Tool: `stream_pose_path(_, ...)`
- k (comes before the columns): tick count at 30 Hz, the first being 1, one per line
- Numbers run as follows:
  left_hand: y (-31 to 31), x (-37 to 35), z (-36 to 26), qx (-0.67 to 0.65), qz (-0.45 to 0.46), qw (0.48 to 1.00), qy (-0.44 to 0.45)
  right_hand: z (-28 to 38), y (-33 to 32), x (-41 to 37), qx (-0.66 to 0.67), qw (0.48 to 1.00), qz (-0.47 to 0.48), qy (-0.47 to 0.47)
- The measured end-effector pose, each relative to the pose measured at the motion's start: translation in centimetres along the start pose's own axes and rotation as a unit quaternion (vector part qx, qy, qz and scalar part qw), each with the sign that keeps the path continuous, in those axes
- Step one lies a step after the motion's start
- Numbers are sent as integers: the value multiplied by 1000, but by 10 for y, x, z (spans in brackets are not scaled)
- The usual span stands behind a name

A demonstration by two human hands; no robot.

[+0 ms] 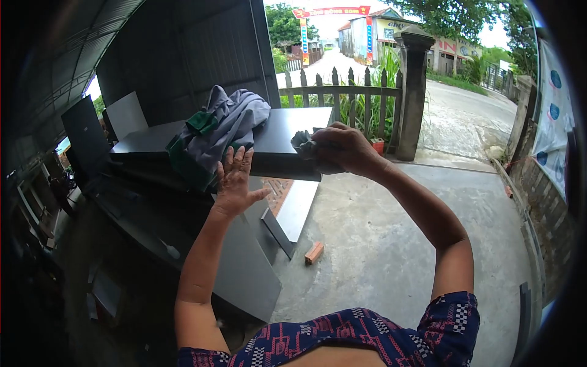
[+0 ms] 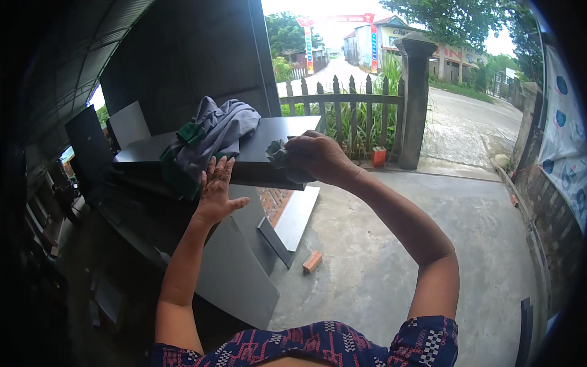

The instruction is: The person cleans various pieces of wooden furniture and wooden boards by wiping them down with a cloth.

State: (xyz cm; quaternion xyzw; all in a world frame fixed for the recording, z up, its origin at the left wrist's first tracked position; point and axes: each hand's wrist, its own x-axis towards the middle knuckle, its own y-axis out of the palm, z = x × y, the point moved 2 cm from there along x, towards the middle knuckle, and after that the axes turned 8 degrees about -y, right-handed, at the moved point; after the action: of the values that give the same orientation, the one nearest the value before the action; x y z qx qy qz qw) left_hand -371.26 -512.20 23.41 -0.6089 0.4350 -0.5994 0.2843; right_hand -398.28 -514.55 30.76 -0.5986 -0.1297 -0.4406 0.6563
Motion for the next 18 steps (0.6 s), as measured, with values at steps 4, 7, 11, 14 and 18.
stream_pose_path(4,36,31,15,13,10,999,-42,-49,54,53,6,997,75,-13)
stream_pose_path(7,56,34,19,8,-44,999,-10,-81,94,69,-85,962,149,-211)
stream_pose_path(11,67,38,17,15,-76,997,-15,-126,107,87,-99,946,169,-256)
stream_pose_path(14,70,36,18,8,-87,996,-20,-224,95,100,-90,970,198,-110)
stream_pose_path(18,64,36,17,13,-81,996,-30,-305,28,94,-228,904,67,357)
